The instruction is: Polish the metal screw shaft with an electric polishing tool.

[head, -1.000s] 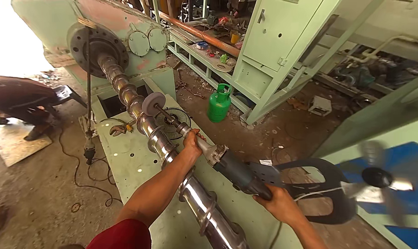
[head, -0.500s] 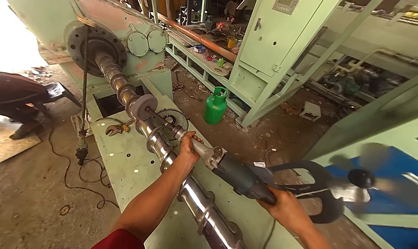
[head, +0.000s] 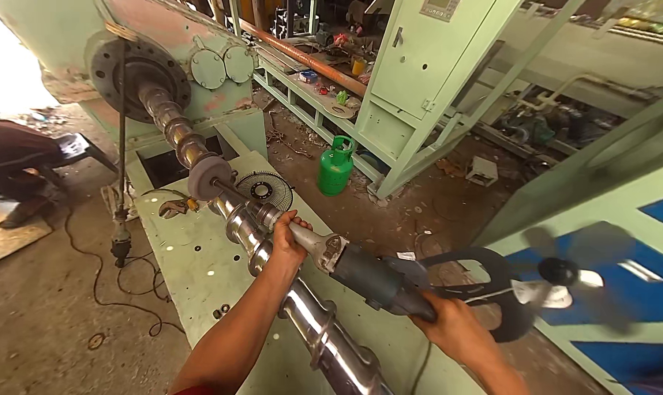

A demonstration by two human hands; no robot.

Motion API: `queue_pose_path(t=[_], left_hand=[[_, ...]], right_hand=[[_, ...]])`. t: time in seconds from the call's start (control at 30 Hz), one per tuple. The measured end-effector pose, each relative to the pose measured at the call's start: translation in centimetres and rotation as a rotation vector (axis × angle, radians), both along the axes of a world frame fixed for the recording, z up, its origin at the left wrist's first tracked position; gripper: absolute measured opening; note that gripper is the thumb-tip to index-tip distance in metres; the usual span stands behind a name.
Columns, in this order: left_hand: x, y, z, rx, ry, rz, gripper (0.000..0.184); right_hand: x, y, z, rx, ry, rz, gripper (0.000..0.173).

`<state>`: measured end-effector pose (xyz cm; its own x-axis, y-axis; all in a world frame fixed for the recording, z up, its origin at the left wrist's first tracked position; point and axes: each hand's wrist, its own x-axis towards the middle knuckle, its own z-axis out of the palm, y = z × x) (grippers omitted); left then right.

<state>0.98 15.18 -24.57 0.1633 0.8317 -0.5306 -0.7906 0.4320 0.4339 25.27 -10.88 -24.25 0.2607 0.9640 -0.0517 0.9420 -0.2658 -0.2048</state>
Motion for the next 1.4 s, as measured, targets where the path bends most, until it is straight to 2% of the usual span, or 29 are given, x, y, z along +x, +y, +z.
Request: queue_pose_path(t=[0.2, 0.43, 0.77, 0.93, 1.4], left_hand=[[-0.7, -0.4, 0.0, 0.012, 0.033, 0.020, 0.010], [-0.3, 0.2, -0.7, -0.012, 0.064, -0.009, 0.009], [1.2, 2.1, -2.5, -0.037, 0.176, -0.071, 0.008], [1.9, 3.1, -3.4, -0.062, 0.233, -0.103, 0.009], [2.9, 4.8, -5.1, -0.155, 0.354, -0.157, 0.011]], right_hand=[[-0.5, 0.1, 0.3, 0.028, -0.012, 0.029, 0.032], [-0.8, 0.0, -1.8, 0.019, 0.034, -0.009, 0.034], [-0.2, 1.2, -5.5, -0.159, 0.242, -0.109, 0.040], [0.1, 1.7, -7.4, -0.182, 0.320, -0.133, 0.041], [0.3, 2.4, -9.3, -0.252, 0.503, -0.153, 0.042]])
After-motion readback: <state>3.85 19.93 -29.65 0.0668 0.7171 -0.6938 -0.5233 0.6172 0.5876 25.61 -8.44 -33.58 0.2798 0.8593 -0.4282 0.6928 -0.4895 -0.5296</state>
